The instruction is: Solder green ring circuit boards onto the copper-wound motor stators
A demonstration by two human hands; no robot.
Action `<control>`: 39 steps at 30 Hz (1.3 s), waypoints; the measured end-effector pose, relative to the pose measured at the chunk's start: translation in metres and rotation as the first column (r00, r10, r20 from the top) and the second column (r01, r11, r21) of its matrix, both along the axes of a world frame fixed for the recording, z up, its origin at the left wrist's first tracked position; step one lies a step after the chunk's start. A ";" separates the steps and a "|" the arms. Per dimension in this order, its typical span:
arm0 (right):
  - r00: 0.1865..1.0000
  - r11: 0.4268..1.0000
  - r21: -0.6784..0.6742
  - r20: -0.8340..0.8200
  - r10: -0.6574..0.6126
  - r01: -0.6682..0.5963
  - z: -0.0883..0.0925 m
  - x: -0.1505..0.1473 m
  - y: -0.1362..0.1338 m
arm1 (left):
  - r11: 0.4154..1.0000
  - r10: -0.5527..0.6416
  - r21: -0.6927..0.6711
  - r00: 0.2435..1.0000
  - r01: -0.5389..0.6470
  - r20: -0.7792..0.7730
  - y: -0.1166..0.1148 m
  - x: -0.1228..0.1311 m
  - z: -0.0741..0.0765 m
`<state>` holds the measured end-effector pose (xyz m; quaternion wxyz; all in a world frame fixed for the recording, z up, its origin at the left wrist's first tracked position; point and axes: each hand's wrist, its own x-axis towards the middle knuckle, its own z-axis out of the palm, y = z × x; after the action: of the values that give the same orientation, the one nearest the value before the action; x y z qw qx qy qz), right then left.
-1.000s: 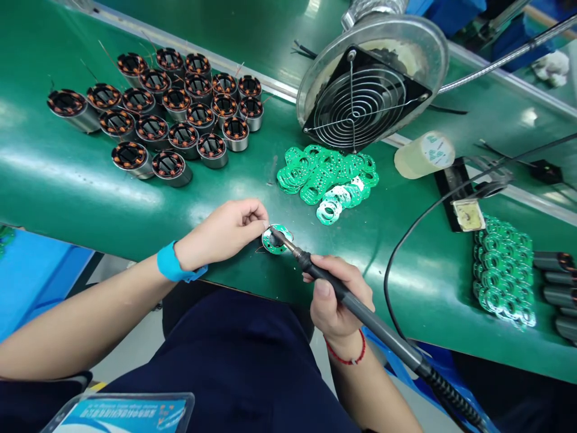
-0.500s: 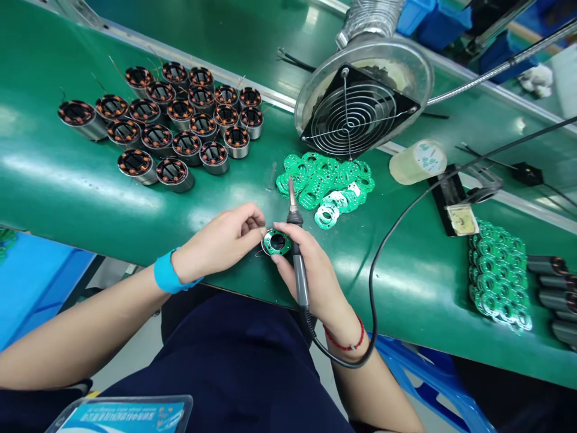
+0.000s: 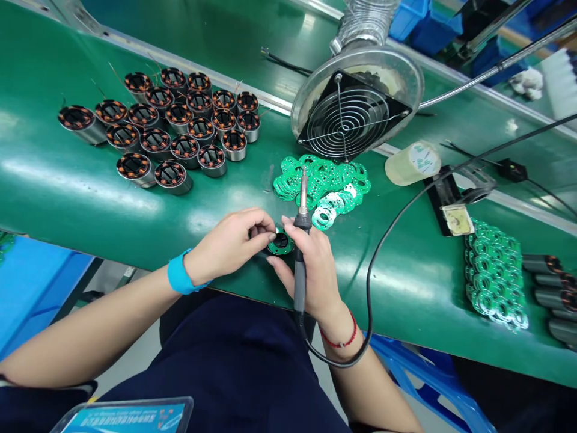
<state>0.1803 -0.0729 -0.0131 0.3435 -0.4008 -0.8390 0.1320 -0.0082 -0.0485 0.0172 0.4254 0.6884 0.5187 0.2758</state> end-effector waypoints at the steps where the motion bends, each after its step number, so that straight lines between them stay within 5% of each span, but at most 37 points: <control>1: 1.000 0.999 0.026 -0.015 0.024 -0.023 0.002 0.000 0.000 | 1.000 0.003 -0.024 1.000 -0.003 0.020 0.000 0.001 0.000; 9: 0.997 1.000 0.012 -0.068 0.022 -0.021 0.009 0.001 -0.001 | 0.995 0.091 -0.035 0.995 -0.090 0.029 -0.004 0.001 -0.002; 16: 0.898 0.985 -0.011 -0.407 -0.163 0.174 0.000 0.009 -0.014 | 0.988 0.138 0.073 0.988 -0.133 -0.062 -0.007 0.006 -0.005; 19: 0.867 0.990 0.018 -0.485 -0.115 0.142 -0.003 0.012 -0.017 | 0.987 0.156 0.057 0.985 -0.152 -0.077 -0.007 0.008 -0.006; 39: 0.900 0.996 0.084 -0.434 0.033 0.004 0.005 0.014 -0.011 | 0.993 0.111 0.048 0.983 -0.105 -0.144 -0.001 0.007 -0.001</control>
<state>0.1939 -0.0835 -0.0077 0.5375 -0.3405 -0.7488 0.1857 -0.0014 -0.0493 0.0165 0.3566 0.6862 0.5793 0.2577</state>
